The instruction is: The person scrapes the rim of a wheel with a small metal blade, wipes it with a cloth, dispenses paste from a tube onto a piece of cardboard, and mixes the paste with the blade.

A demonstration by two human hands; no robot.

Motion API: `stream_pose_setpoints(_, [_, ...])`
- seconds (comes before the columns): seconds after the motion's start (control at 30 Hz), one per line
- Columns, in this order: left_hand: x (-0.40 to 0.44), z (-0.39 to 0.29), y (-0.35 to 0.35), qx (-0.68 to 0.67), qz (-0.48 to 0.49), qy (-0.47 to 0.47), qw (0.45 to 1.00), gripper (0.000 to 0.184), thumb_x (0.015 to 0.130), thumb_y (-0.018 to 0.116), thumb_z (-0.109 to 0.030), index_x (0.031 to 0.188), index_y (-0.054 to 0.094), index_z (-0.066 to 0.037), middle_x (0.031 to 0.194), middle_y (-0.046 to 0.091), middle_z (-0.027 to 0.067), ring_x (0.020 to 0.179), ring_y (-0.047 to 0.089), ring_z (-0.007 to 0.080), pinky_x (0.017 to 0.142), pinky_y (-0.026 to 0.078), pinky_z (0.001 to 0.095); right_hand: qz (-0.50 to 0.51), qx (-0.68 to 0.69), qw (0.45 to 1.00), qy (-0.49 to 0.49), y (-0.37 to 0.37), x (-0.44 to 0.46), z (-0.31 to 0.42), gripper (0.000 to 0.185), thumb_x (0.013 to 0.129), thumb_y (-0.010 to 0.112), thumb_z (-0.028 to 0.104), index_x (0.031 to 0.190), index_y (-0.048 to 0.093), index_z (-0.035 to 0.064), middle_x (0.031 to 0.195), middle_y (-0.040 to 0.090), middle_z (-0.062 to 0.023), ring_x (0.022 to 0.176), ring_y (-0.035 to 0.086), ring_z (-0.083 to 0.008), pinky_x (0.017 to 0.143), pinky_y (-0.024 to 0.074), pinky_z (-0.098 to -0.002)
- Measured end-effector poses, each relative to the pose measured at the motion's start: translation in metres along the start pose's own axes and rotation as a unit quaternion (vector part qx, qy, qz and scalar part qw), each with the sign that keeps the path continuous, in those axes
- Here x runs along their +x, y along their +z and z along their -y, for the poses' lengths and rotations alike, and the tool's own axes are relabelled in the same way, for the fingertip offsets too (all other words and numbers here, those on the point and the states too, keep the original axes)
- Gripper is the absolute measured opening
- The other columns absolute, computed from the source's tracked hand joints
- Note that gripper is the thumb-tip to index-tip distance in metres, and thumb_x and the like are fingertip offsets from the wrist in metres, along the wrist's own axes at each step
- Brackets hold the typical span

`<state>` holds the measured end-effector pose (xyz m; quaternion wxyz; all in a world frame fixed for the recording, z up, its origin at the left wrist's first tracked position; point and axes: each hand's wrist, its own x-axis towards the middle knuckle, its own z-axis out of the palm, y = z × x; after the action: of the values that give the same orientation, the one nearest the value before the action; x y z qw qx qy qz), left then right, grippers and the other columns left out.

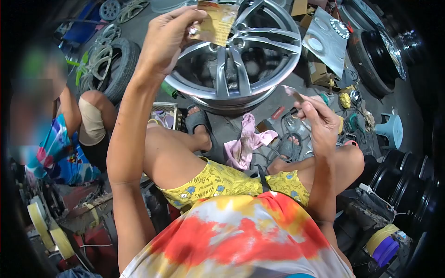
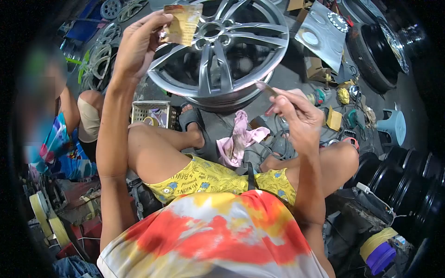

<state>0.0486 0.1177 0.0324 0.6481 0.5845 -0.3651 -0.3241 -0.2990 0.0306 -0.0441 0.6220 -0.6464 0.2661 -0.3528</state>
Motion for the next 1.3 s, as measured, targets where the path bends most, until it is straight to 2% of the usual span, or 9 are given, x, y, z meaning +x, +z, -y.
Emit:
stream_pose_setpoints(0.23, [-0.005,0.001,-0.038,-0.043,-0.013,0.025,0.999,0.028,0.095,0.066,-0.012,0.118,0.068,0.003,0.104,0.071,0.0064,0.089,0.067,0.0107,0.080,0.055,0.0251,0.028,0.004,1.000,0.007,-0.003,0.001,-0.011,0.024,0.097,0.063,0.001,0.119,0.070,-0.0040,0.106,0.068,-0.0106,0.088,0.064,-0.0116,0.078,0.0506,-0.0235])
stream_pose_setpoints(0.3, [-0.015,-0.010,-0.025,-0.038,-0.042,0.004,0.998,0.021,0.096,0.061,-0.009,0.109,0.069,0.007,0.083,0.067,0.0019,0.065,0.059,0.0059,0.060,0.048,0.0206,0.031,-0.011,0.999,0.013,0.001,0.001,-0.011,0.024,0.096,0.064,-0.001,0.119,0.070,-0.0046,0.107,0.067,-0.0110,0.090,0.065,-0.0128,0.080,0.0518,-0.0249])
stream_pose_setpoints(0.4, [-0.017,-0.008,-0.023,-0.031,-0.043,-0.026,0.998,0.015,0.096,0.062,-0.006,0.103,0.069,0.006,0.078,0.061,-0.0021,0.062,0.052,0.0034,0.056,0.042,0.0182,0.041,-0.014,0.999,0.002,0.010,0.004,-0.011,0.026,0.094,0.064,-0.003,0.119,0.069,-0.0051,0.108,0.066,-0.0116,0.093,0.066,-0.0148,0.082,0.0532,-0.0269])
stream_pose_setpoints(0.43, [-0.012,0.010,-0.037,0.031,-0.036,-0.022,0.999,0.031,0.094,0.068,-0.016,0.118,0.069,0.005,0.106,0.071,0.0074,0.089,0.067,0.0107,0.079,0.055,0.0246,0.045,-0.014,0.999,0.002,0.013,0.005,-0.009,0.026,0.094,0.064,-0.003,0.119,0.069,-0.0051,0.108,0.066,-0.0116,0.093,0.066,-0.0148,0.082,0.0532,-0.0269])
stream_pose_setpoints(0.63, [-0.033,0.002,0.032,0.180,0.099,0.027,0.978,0.036,0.090,0.070,-0.020,0.113,0.072,0.007,0.098,0.073,0.0088,0.088,0.066,0.0112,0.077,0.052,0.0244,0.073,-0.006,0.997,-0.022,0.019,0.010,-0.008,0.027,0.093,0.066,-0.004,0.120,0.069,-0.0052,0.109,0.065,-0.0132,0.096,0.067,-0.0192,0.087,0.0550,-0.0295])
stream_pose_setpoints(0.8, [-0.029,0.009,0.052,0.131,0.147,0.043,0.980,0.038,0.090,0.069,-0.022,0.114,0.071,0.007,0.097,0.074,0.0106,0.086,0.065,0.0110,0.076,0.052,0.0250,0.074,0.032,0.994,-0.070,0.018,0.014,0.001,0.027,0.093,0.064,-0.005,0.120,0.068,-0.0055,0.112,0.064,-0.0141,0.099,0.067,-0.0204,0.089,0.0558,-0.0298])
stream_pose_setpoints(0.97, [-0.027,0.000,0.051,0.171,0.197,-0.081,0.962,0.037,0.091,0.069,-0.023,0.116,0.071,0.004,0.096,0.072,0.0072,0.083,0.064,0.0093,0.075,0.051,0.0252,0.061,-0.007,0.991,-0.116,0.023,0.012,0.002,0.030,0.090,0.066,-0.009,0.119,0.069,-0.0047,0.111,0.063,-0.0141,0.093,0.065,-0.0182,0.079,0.0580,-0.0286])
stream_pose_setpoints(1.1, [-0.028,0.010,0.057,0.091,0.221,-0.114,0.964,0.029,0.094,0.068,-0.020,0.112,0.072,0.002,0.094,0.071,0.0045,0.082,0.065,0.0083,0.079,0.052,0.0224,0.008,-0.121,0.968,-0.219,0.029,0.016,0.005,0.033,0.081,0.075,-0.009,0.113,0.074,-0.0007,0.104,0.070,-0.0129,0.087,0.067,-0.0168,0.068,0.0551,-0.0260])
stream_pose_setpoints(1.3, [-0.025,0.011,0.060,-0.060,0.243,-0.202,0.947,0.028,0.094,0.069,-0.017,0.111,0.070,0.004,0.102,0.074,0.0086,0.090,0.070,0.0108,0.086,0.055,0.0262,-0.054,-0.237,0.936,-0.254,0.037,0.014,0.010,0.035,0.078,0.079,-0.006,0.111,0.076,0.0062,0.102,0.071,-0.0082,0.083,0.067,-0.0137,0.064,0.0530,-0.0242])
